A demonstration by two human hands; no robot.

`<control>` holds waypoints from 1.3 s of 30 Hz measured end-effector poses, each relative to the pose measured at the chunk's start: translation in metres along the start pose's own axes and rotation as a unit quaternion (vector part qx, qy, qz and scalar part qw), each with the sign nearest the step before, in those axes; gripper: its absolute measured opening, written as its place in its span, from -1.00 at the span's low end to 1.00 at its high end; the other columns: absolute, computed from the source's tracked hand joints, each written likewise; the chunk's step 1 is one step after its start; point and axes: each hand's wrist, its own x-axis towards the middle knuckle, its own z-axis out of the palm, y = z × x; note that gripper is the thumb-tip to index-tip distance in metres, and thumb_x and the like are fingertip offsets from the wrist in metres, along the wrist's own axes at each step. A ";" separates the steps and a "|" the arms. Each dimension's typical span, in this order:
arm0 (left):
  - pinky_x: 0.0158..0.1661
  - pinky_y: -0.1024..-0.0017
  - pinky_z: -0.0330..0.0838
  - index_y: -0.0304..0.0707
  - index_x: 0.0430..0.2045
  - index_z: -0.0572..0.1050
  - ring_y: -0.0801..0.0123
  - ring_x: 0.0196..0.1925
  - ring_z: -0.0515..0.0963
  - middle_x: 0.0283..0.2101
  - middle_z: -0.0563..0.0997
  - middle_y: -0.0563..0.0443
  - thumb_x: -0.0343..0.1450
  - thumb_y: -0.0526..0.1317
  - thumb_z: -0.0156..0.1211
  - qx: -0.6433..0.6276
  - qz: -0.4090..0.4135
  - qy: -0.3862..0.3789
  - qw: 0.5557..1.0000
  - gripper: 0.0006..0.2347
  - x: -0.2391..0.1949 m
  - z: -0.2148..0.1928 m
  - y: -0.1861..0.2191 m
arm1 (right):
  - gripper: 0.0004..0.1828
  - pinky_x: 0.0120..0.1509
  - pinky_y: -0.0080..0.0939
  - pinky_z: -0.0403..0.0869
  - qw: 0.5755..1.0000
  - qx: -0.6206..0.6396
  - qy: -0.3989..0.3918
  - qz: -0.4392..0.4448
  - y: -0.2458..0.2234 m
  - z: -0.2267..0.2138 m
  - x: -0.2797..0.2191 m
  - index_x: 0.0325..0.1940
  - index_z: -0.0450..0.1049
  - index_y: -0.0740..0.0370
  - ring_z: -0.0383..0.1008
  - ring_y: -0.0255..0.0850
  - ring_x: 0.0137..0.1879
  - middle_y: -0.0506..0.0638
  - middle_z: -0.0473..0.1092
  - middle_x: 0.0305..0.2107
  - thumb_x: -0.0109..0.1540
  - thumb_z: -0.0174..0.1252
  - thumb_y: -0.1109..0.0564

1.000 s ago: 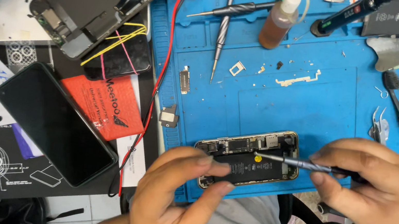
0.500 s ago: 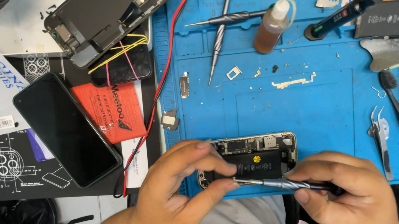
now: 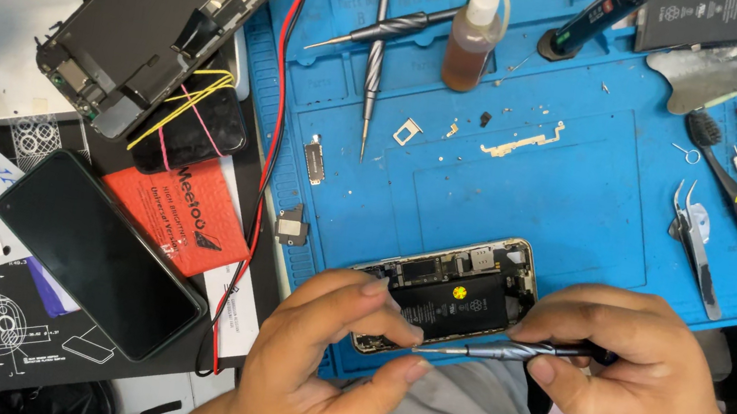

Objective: The person uses a screwdriver to remove screws from a disassembled smartphone and then uses tweezers to lift and reposition internal components, including a small black part and a white connector, on a blue work mat.

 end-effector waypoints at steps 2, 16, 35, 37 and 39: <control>0.11 0.38 0.47 -0.27 0.36 0.17 0.34 -0.07 0.65 -0.21 0.70 -0.07 0.40 -0.51 0.42 -0.056 -0.021 0.011 0.998 -0.35 -0.001 0.003 -0.002 | -0.73 -0.33 -0.38 0.50 1.000 -0.010 0.010 -0.011 -0.001 0.000 0.000 -0.19 0.64 0.30 0.54 -0.29 -0.34 0.01 0.60 -0.34 0.05 0.38 0.16; -0.01 0.40 0.55 -0.17 0.52 0.00 0.31 -0.14 0.65 -0.17 0.72 -0.04 0.41 -0.50 0.43 -0.033 0.007 0.050 0.998 -0.19 0.001 0.012 -0.002 | -0.72 -0.34 -0.39 0.53 0.999 0.013 0.035 0.004 0.005 0.000 -0.011 -0.18 0.63 0.32 0.57 -0.26 -0.33 0.05 0.56 -0.32 0.11 0.41 0.11; -0.32 0.31 0.50 -0.26 0.54 -0.11 0.21 -0.29 0.59 -0.23 0.66 -0.13 0.39 -0.54 0.49 0.067 0.143 -0.002 0.987 -0.10 0.026 0.012 0.002 | -0.73 -0.28 -0.41 0.50 0.997 -0.073 -0.014 -0.018 0.003 -0.019 -0.019 -0.14 0.64 0.26 0.57 -0.33 -0.31 0.01 0.57 -0.28 0.13 0.40 0.09; -0.29 0.30 0.51 -0.25 0.54 -0.12 0.20 -0.28 0.59 -0.22 0.66 -0.14 0.39 -0.54 0.48 0.057 0.142 -0.010 0.988 -0.09 0.025 0.011 0.003 | -0.73 -0.29 -0.41 0.50 0.997 -0.074 -0.018 -0.015 0.005 -0.018 -0.023 -0.13 0.64 0.26 0.57 -0.33 -0.32 0.00 0.58 -0.28 0.14 0.40 0.09; -0.24 0.28 0.53 -0.22 0.57 -0.15 0.19 -0.25 0.60 -0.20 0.65 -0.14 0.41 -0.53 0.47 0.045 0.133 -0.016 0.990 -0.08 0.021 0.010 0.004 | -0.74 -0.24 -0.39 0.52 0.998 -0.057 -0.013 -0.032 0.006 -0.018 -0.026 -0.13 0.61 0.26 0.58 -0.30 -0.28 0.01 0.59 -0.29 0.16 0.37 0.10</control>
